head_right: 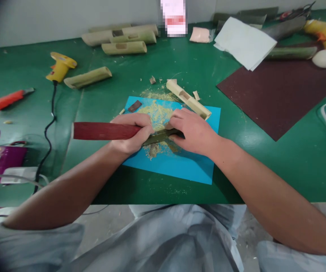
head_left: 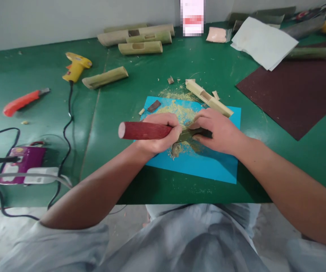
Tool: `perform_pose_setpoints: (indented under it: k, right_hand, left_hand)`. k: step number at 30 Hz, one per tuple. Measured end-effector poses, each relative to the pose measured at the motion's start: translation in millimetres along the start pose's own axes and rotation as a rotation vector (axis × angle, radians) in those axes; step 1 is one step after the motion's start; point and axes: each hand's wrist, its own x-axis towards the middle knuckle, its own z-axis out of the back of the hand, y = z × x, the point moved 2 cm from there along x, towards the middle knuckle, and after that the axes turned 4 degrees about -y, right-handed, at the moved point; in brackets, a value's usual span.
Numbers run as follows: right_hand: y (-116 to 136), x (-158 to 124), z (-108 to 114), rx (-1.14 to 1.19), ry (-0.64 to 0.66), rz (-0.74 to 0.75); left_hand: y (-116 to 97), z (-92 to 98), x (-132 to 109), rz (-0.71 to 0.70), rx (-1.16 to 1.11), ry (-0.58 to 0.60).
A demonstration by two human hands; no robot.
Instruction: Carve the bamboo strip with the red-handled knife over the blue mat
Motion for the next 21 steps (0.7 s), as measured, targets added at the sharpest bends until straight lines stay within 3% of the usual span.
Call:
perform_pose_setpoints:
  k: [7, 13, 21]
  right_hand:
    - [-1.8, -1.1, -1.0, -0.017, -0.015, 0.009]
    - [-2.7, -0.9, -1.7, -0.019, -0.010, 0.009]
    - [-3.1, -1.2, -3.1, -0.010, -0.022, 0.011]
  left_hand:
    - [3.0, 1.5, -2.4, -0.014, 0.050, -0.022]
    - [7.7, 0.5, -6.2, 0.000, -0.006, -0.151]
    - [5.5, 0.7, -7.0, -0.012, 0.060, -0.082]
